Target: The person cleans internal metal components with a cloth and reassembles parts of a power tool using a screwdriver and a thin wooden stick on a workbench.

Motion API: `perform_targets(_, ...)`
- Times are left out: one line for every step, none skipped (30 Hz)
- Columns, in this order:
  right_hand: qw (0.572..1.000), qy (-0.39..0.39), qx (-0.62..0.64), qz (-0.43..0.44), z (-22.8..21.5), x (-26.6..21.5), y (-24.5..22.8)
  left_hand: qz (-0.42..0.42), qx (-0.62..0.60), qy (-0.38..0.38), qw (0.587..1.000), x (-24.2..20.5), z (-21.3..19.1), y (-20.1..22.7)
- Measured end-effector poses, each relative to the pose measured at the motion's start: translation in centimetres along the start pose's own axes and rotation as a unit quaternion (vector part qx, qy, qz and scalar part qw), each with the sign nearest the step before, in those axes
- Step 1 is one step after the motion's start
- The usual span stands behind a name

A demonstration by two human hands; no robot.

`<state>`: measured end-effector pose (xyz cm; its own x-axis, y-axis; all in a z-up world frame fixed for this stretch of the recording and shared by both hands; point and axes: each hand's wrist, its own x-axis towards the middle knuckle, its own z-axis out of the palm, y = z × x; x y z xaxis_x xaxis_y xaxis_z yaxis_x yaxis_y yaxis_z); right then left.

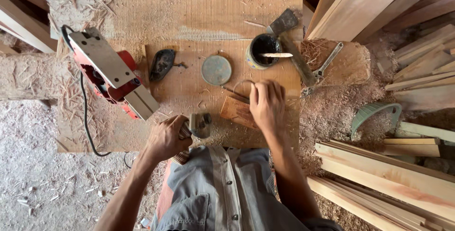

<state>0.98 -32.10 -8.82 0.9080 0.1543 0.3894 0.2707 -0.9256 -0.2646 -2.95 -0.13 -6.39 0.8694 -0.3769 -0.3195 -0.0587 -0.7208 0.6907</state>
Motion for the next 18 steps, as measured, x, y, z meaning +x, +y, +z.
perform_targets(0.999,0.014,0.043,0.009,-0.4,0.0,-1.1,-0.009,-0.005,0.002,1.0,-0.2,0.1,0.1)
perform_targets(0.996,0.029,0.086,0.018,-0.6,0.2,-2.1,-0.016,-0.01,0.005,1.0,-0.1,0.2,0.2)
perform_targets(0.99,0.045,0.129,0.026,-0.9,0.3,-3.2,-0.023,-0.014,0.007,1.0,-0.1,0.3,0.2)
perform_targets(0.977,0.009,0.199,0.08,-1.1,0.3,-4.2,-0.024,-0.021,0.021,0.999,-0.1,0.2,0.2)
perform_targets(0.954,-0.028,0.267,0.133,-1.5,0.2,-5.3,-0.025,-0.029,0.034,0.999,-0.1,0.3,0.2)
perform_targets(0.923,-0.063,0.332,0.183,-1.7,0.1,-6.2,-0.023,-0.036,0.048,0.998,0.1,0.3,0.3)
perform_targets(0.913,-0.107,0.339,0.201,-1.8,0.1,-7.1,-0.037,-0.029,0.039,0.998,0.3,0.4,0.4)
perform_targets(0.899,-0.153,0.346,0.219,-1.9,-0.1,-7.9,-0.054,-0.023,0.03,0.998,0.4,0.7,0.5)
perform_targets(0.884,-0.199,0.352,0.236,-1.9,-0.3,-8.8,-0.07,-0.017,0.02,0.997,0.4,0.9,0.7)
perform_targets(0.895,-0.174,0.371,0.177,-1.8,-0.8,-9.7,-0.072,-0.022,0.024,0.997,0.4,1.1,0.8)
perform_targets(0.901,-0.149,0.389,0.118,-1.6,-1.4,-10.6,-0.075,-0.026,0.029,0.996,0.4,1.4,1.0)
perform_targets(0.905,-0.122,0.404,0.058,-1.7,-2.0,-11.1,-0.076,-0.031,0.033,0.996,0.4,1.6,1.3)
perform_targets(0.906,-0.11,0.406,0.047,-1.9,-2.6,-11.2,-0.055,-0.04,0.056,0.996,0.3,1.7,1.5)
perform_targets(0.906,-0.098,0.41,0.037,-2.1,-3.3,-11.4,-0.035,-0.048,0.08,0.995,0.0,1.7,1.7)
perform_targets(0.906,-0.085,0.414,0.027,-2.3,-4.0,-11.4,-0.015,-0.056,0.103,0.993,-0.2,1.6,1.9)
perform_targets(0.901,-0.108,0.418,0.047,-2.5,-4.5,-11.2,-0.031,-0.06,0.093,0.993,-0.4,1.6,2.0)
perform_targets(0.894,-0.13,0.423,0.067,-2.6,-4.8,-10.8,-0.047,-0.063,0.084,0.993,-0.5,1.7,2.1)
perform_targets(0.887,-0.153,0.426,0.088,-2.7,-5.1,-10.6,-0.063,-0.067,0.073,0.993,-0.6,1.9,2.2)
